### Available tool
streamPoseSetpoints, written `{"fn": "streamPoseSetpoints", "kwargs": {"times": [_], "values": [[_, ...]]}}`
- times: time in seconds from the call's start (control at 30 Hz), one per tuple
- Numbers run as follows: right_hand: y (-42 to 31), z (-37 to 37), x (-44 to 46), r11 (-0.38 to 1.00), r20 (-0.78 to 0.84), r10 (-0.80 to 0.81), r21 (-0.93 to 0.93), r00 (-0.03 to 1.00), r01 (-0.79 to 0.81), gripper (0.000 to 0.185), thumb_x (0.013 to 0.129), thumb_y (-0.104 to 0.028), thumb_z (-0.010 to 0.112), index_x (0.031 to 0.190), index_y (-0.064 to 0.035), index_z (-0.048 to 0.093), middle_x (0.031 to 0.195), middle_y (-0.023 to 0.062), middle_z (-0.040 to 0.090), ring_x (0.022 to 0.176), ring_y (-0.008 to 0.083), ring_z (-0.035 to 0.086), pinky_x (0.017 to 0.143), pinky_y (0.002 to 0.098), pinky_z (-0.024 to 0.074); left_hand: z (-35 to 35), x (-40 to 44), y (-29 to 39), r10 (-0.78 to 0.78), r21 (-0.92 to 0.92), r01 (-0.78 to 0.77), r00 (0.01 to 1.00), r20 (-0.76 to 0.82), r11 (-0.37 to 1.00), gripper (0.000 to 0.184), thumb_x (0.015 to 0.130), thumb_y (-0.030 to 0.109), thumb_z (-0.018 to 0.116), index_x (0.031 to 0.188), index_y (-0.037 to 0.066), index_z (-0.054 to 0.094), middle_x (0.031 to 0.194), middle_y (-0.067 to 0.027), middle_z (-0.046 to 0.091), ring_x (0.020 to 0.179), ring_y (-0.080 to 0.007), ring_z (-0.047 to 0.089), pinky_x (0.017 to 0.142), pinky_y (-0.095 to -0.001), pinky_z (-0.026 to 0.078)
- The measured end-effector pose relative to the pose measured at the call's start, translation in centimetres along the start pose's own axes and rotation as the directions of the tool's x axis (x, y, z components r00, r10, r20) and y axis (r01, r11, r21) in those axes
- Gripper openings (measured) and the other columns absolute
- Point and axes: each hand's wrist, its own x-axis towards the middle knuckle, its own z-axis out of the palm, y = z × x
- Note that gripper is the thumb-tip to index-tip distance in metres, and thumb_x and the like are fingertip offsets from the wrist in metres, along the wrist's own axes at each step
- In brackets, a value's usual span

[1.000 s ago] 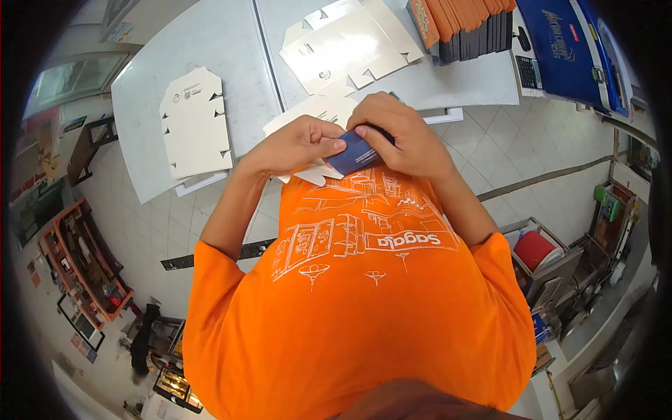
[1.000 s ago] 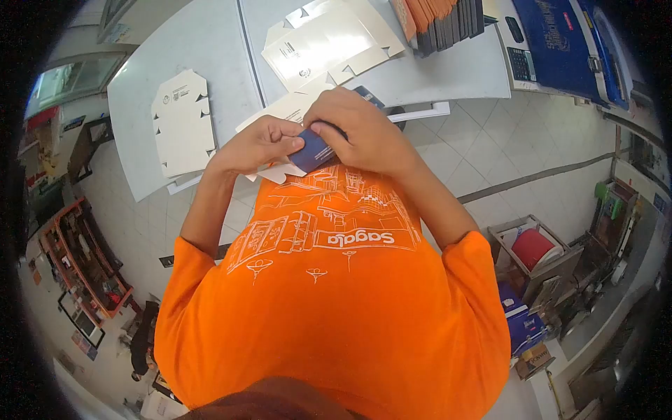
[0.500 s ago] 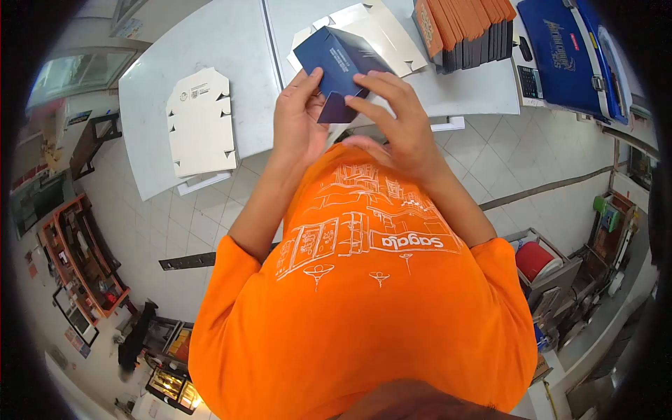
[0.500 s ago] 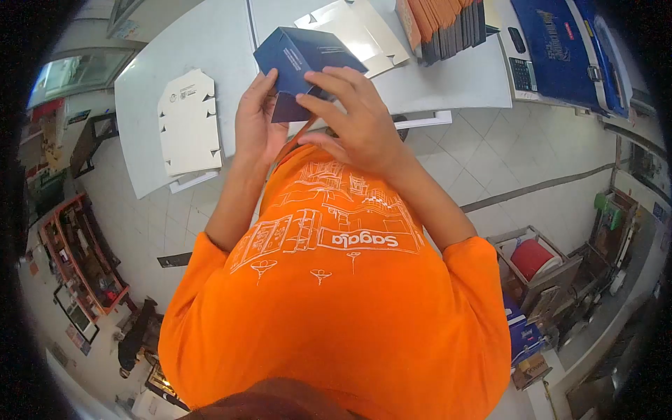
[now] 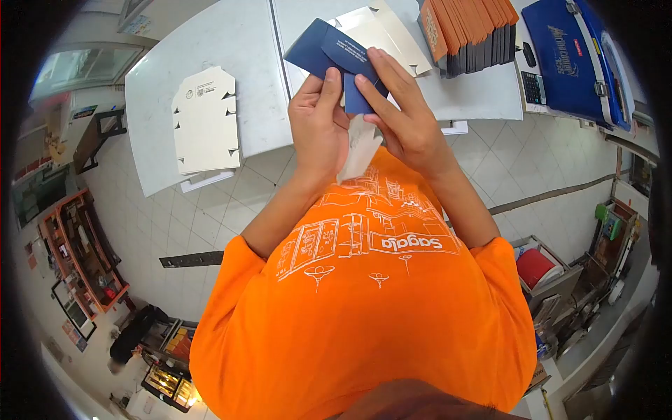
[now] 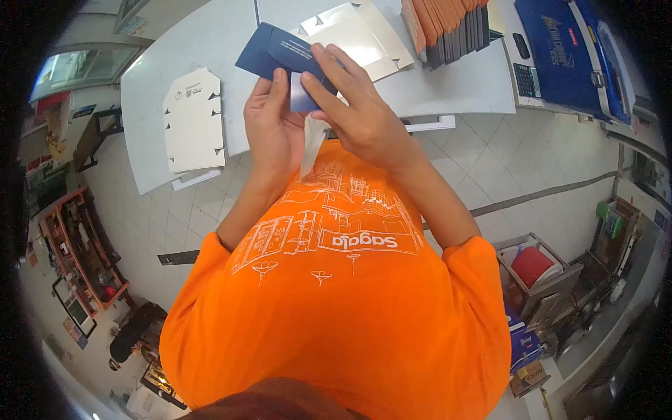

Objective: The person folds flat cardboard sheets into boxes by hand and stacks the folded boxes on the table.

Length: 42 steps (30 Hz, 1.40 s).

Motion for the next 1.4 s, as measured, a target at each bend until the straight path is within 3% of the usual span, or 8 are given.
{"fn": "streamPoseSetpoints", "kwargs": {"times": [0.33,0.87,1.0,1.13,1.23,1.27,1.3,1.4], "values": [[1.1,0.5,-0.1,0.999,-0.137,-0.033,-0.046,0.990,0.026,0.049,0.083,-0.005,0.083,0.131,-0.0075,0.073,0.154,0.0211,0.057,0.138,0.0459,0.056,0.107,0.0481,0.0541,0.4,0.8,-0.3,-0.138,-0.183,0.134,0.990,-0.004,0.974,0.027,0.113,0.024,0.057,0.125,0.002,0.066,0.115,-0.0082,0.075,0.096,-0.0132,0.072,0.073,-0.0291,0.059],[2.6,-2.4,0.0,0.998,-0.367,0.062,0.051,0.928,-0.047,0.041,0.073,-0.007,0.092,0.112,-0.0115,0.079,0.134,0.0167,0.064,0.120,0.0348,0.063,0.097,0.0382,0.0551,3.6,-0.3,-2.8,0.108,-0.018,-0.107,0.991,0.078,0.994,0.021,0.110,0.013,0.062,0.107,-0.005,0.071,0.109,-0.0123,0.075,0.094,-0.0153,0.071,0.077,-0.0344,0.058],[2.0,-8.7,0.9,0.997,-0.282,0.014,-0.064,0.959,-0.034,0.055,0.070,-0.014,0.095,0.121,-0.0174,0.074,0.135,0.0174,0.056,0.123,0.0332,0.057,0.097,0.0395,0.0534,5.2,1.8,-0.2,0.337,0.676,-0.601,0.799,0.498,0.426,0.009,0.096,0.001,0.076,0.105,0.001,0.078,0.090,-0.0053,0.078,0.069,-0.0157,0.072,0.057,-0.0327,0.055],[1.8,-17.8,5.4,0.803,-0.238,-0.442,-0.535,0.865,0.263,0.043,0.074,-0.028,0.096,0.109,-0.0141,0.074,0.129,0.0139,0.065,0.118,0.0315,0.062,0.102,0.0401,0.0496,13.9,6.1,4.6,0.034,0.374,-0.888,0.379,0.925,-0.267,0.015,0.081,0.010,0.080,0.095,0.013,0.079,0.088,-0.0015,0.077,0.071,-0.0202,0.072,0.059,-0.0328,0.054],[1.9,-23.8,5.9,0.697,0.184,-0.101,-0.688,0.978,0.202,0.051,0.085,-0.034,0.083,0.128,-0.0173,0.062,0.138,0.0120,0.060,0.130,0.0354,0.052,0.110,0.0523,0.0370,21.1,6.7,5.3,-0.270,0.097,-0.777,0.329,0.905,-0.622,0.032,0.077,0.014,0.077,0.109,0.017,0.075,0.097,-0.0006,0.077,0.088,-0.0221,0.074,0.073,-0.0380,0.059],[2.6,-25.2,6.2,0.677,0.263,0.048,-0.718,0.964,0.163,0.054,0.088,-0.036,0.079,0.135,-0.0184,0.058,0.141,0.0114,0.059,0.134,0.0367,0.048,0.112,0.0563,0.0328,22.5,7.1,4.5,-0.238,0.059,-0.739,0.290,0.927,-0.671,0.031,0.076,0.016,0.074,0.106,0.015,0.075,0.097,-0.0012,0.075,0.087,-0.0205,0.073,0.071,-0.0348,0.058],[4.4,-27.1,6.3,0.555,0.257,0.017,-0.806,0.966,0.204,0.037,0.076,-0.031,0.089,0.106,-0.0136,0.075,0.114,0.0075,0.075,0.107,0.0279,0.070,0.097,0.0392,0.0533,25.2,6.9,3.7,-0.207,-0.012,-0.703,0.193,0.959,-0.711,0.019,0.077,0.015,0.074,0.095,0.012,0.074,0.089,-0.0035,0.074,0.084,-0.0204,0.073,0.068,-0.0332,0.056],[11.5,-31.6,5.0,0.758,0.046,0.048,-0.652,0.998,-0.006,0.030,0.082,-0.022,0.082,0.107,-0.0084,0.073,0.104,0.0104,0.077,0.094,0.0337,0.073,0.083,0.0393,0.0579,30.0,7.7,-0.5,0.002,-0.045,-0.741,-0.062,0.998,-0.669,0.013,0.078,0.014,0.074,0.089,0.008,0.073,0.086,-0.0050,0.073,0.082,-0.0202,0.073,0.066,-0.0313,0.055]]}}
